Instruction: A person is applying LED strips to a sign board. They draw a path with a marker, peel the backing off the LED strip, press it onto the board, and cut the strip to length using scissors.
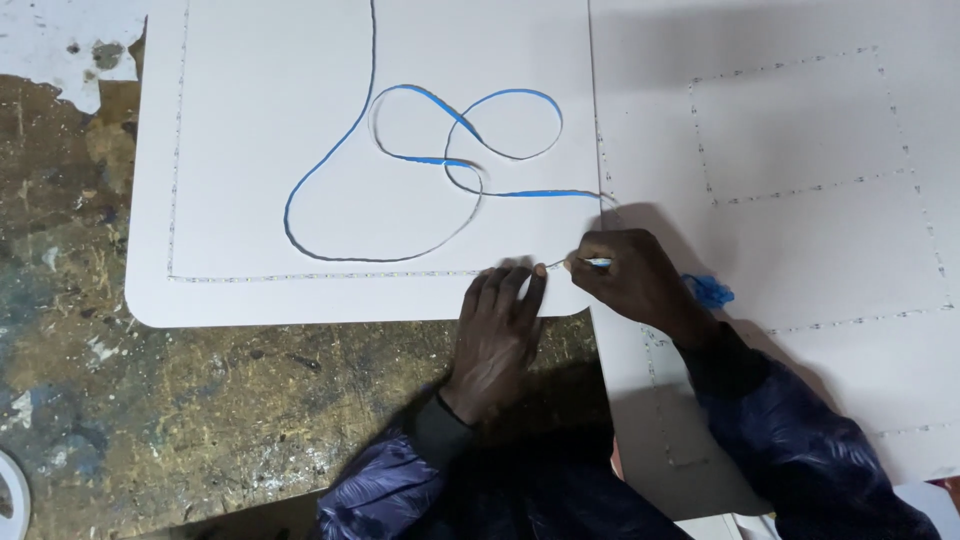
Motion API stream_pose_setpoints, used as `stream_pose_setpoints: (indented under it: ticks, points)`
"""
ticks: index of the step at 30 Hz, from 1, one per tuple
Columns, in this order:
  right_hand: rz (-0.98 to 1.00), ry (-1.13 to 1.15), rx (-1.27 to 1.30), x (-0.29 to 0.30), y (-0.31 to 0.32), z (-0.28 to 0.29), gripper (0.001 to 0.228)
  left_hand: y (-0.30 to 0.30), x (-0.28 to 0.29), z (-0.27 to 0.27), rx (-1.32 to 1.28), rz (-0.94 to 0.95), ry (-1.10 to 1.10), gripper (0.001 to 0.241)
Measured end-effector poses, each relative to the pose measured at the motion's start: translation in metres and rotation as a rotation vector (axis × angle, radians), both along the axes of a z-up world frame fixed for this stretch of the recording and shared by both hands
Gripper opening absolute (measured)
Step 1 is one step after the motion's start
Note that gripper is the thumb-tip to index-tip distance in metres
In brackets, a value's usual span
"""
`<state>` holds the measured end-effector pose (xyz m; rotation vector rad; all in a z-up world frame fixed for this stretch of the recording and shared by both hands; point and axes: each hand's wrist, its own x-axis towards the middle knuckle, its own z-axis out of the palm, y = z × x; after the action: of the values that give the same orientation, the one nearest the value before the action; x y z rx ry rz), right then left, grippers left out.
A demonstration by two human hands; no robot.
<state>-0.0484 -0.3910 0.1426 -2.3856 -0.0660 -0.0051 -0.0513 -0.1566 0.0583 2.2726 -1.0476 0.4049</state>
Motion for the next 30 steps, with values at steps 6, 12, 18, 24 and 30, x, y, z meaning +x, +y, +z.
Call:
stream_pose_setpoints:
  ticks: [6, 12, 18, 24, 30]
  points:
    - [-0.026, 0.059, -0.03, 0.002, 0.001, -0.001, 0.018, -0.003, 0.01, -0.036, -0.006, 0.007, -0.125, 0.072]
    - [0.095, 0.135, 0.091, 0.002, 0.02, 0.046, 0.018, 0.029, 0.011, -0.04, -0.025, 0.004, -0.214, 0.076]
    - [0.339, 0.258, 0.21, -0.006, 0.04, 0.042, 0.019, 0.139, 0.003, -0.034, 0.013, -0.08, -0.141, 0.056]
    - [0.377, 0.007, 0.06, -0.002, 0.068, 0.044, 0.014, 0.168, -0.011, 0.002, 0.016, -0.065, 0.149, 0.071]
    - [0.428, -0.457, -0.39, 0.02, 0.109, 0.015, 0.049, 0.166, -0.015, 0.025, 0.052, -0.061, 0.128, 0.08]
